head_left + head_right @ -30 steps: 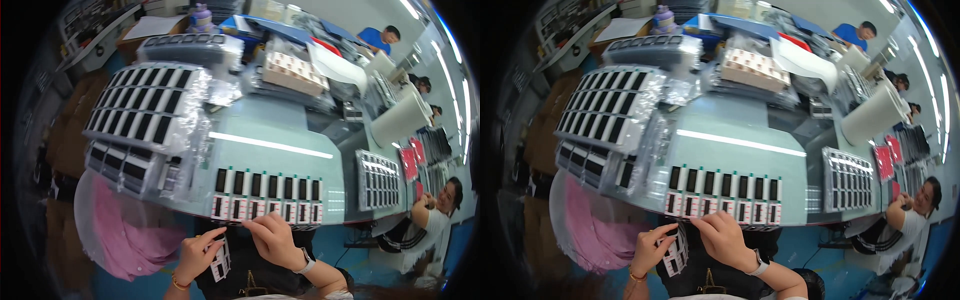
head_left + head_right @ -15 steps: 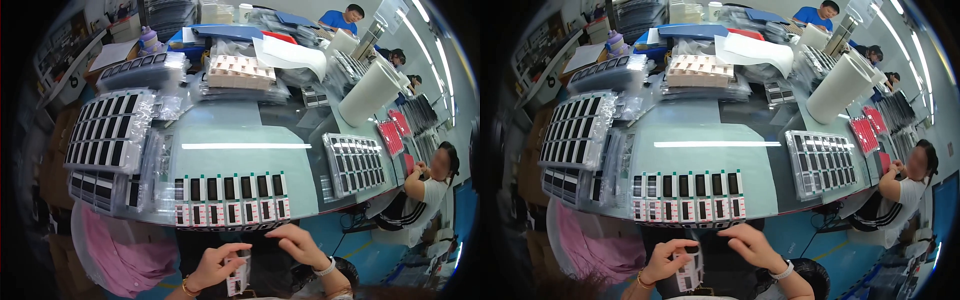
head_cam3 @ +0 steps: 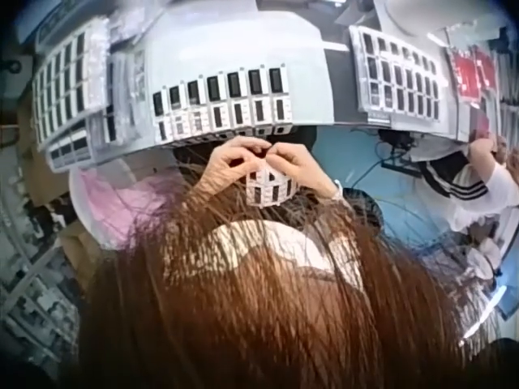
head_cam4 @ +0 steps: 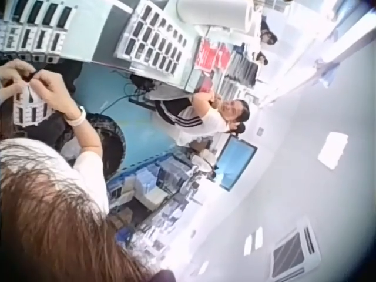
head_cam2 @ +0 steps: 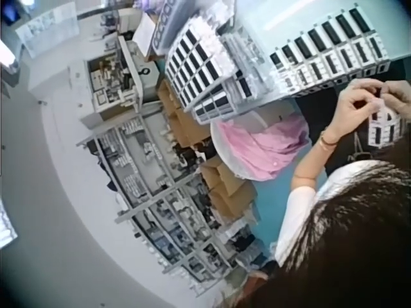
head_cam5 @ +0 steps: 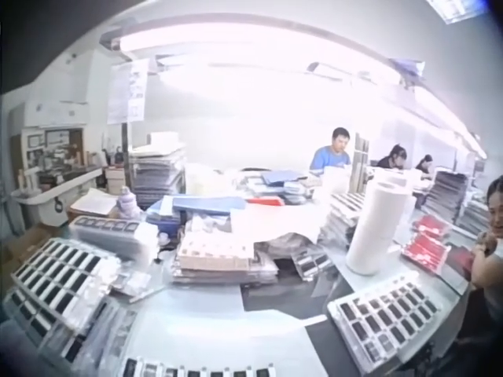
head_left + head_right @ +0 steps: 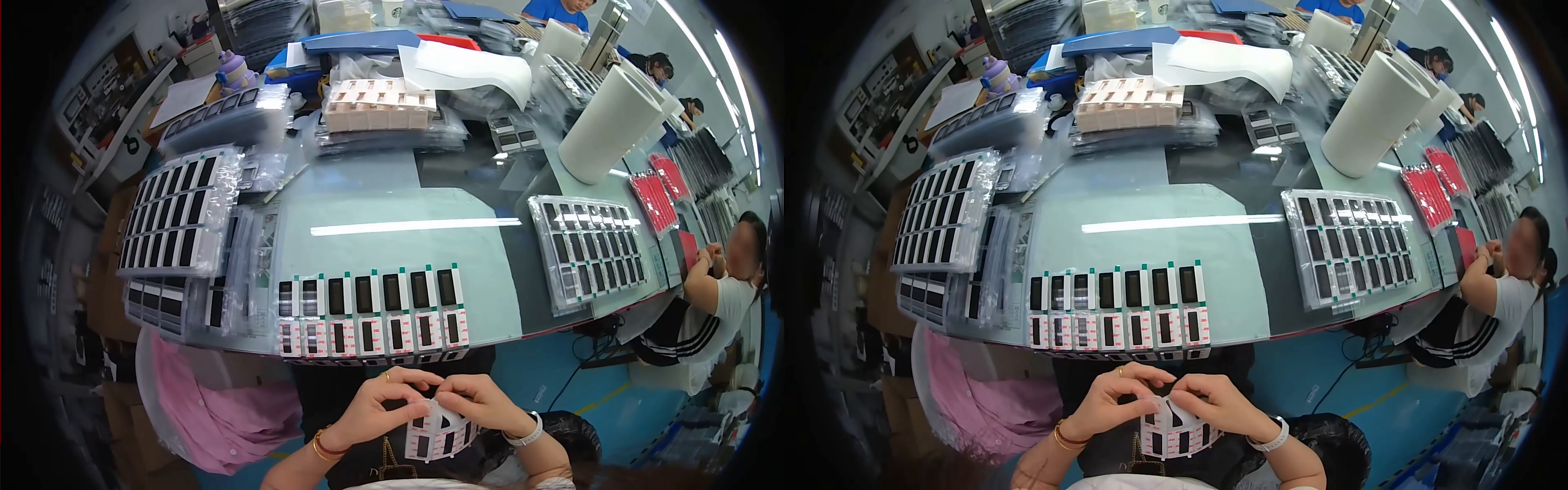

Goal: Applying small white stickers or labels to specific grid locations on an electronics panel.

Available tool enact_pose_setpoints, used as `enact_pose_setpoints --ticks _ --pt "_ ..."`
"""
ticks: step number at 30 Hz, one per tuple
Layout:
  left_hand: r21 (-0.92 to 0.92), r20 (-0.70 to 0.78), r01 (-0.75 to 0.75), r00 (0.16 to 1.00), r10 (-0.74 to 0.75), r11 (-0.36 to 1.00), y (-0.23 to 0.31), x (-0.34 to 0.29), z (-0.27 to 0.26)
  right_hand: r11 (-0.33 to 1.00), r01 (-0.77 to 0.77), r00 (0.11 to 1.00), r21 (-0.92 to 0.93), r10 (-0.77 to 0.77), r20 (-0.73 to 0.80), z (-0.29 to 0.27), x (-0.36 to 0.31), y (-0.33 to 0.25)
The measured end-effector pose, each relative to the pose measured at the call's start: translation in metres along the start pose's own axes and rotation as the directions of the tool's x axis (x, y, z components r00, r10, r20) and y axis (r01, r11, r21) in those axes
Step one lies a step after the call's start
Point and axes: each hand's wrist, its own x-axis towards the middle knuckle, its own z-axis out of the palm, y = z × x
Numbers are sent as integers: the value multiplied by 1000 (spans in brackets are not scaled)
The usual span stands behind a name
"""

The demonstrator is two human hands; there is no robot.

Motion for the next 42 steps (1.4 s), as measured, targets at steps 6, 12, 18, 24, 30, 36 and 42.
enact_pose_setpoints --ticks 6,12,18,24,30,36,42 --pt "74 -9 109 994 -109 991 -3 -4 10 874 381 896 -302 -430 -111 -9 -6 -8" --pt "315 -47 29 999 -15 949 -8 -1 19 930 279 932 -239 -323 -167 -5 -9 -18" --pt "229 -161 38 987 -1 973 -2 0 15 944 329 861 4 -298 -413 -34 -11 -26" --pt "-28 -162 271 949 -271 962 -2 9 26 942 333 825 -51 -317 -468 -89 46 -42" --pt "612 -121 15 990 74 791 4 39 30 982 181 946 -60 -190 -264 -110 106 -38" --pt "713 -80 52 997 8 699 6 57 20 989 125 966 -85 -140 -216 -115 116 -31" --pt "814 -76 66 997 -7 577 0 70 19 990 105 968 -94 -123 -219 -115 117 -32"
